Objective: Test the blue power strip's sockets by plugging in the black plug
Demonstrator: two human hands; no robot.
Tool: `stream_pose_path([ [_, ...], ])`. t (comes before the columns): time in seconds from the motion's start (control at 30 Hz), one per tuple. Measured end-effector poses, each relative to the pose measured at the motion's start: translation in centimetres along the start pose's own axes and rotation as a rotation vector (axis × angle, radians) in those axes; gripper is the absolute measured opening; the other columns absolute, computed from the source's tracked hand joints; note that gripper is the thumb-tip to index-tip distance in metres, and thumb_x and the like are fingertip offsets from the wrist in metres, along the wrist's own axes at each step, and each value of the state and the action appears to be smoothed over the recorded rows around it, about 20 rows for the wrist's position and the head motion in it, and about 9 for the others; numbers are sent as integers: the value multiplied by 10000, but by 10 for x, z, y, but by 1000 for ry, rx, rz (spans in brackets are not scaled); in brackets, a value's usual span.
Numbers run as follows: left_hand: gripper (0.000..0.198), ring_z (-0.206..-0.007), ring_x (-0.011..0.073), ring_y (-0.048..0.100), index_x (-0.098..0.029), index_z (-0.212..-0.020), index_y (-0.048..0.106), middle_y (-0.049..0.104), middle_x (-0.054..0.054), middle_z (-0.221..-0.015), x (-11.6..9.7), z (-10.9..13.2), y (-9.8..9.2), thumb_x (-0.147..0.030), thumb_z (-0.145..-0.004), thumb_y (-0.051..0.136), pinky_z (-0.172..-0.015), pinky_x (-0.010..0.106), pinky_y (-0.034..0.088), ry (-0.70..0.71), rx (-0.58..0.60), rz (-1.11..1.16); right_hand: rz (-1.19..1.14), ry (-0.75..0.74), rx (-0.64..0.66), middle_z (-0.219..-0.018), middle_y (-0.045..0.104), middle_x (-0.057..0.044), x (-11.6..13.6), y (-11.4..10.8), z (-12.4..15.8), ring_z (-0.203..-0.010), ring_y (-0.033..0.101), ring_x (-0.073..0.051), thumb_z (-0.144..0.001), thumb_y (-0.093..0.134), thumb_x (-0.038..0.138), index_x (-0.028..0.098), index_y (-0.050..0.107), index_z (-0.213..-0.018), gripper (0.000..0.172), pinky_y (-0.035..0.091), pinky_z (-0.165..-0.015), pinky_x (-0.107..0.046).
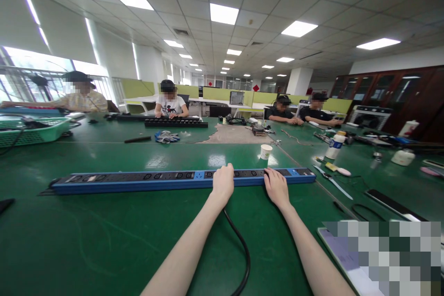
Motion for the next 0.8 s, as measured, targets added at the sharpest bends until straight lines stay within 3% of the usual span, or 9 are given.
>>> stream_pose_path([
  [0.33,209,-1073,283,691,-163,-1158,608,706,163,-1105,30,-12,-1,-233,-993,500,-909,358,506,-40,7,63,-2,3,-4,-1405,649,-108,-2,-1,0,-1314,539,-267,-1069,302,365,239,637,-1344,452,360,-1109,-446],
  [0.8,289,-981,299,725,-106,-1126,639,713,191,-1034,-3,-3,6,-106,-998,379,-836,378,543,3,-42,-52,-3,17,5,-1413,647,-104,-4,2,0,-1323,536,-262,-1072,325,358,226,651,-1338,440,349,-1119,-434],
])
Point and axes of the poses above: each hand's wrist, its own z-axis away from the middle knuckle, its own y-axis out of the palm, x = y × z, the point moved 10 cm from there along -z, towards the middle knuckle
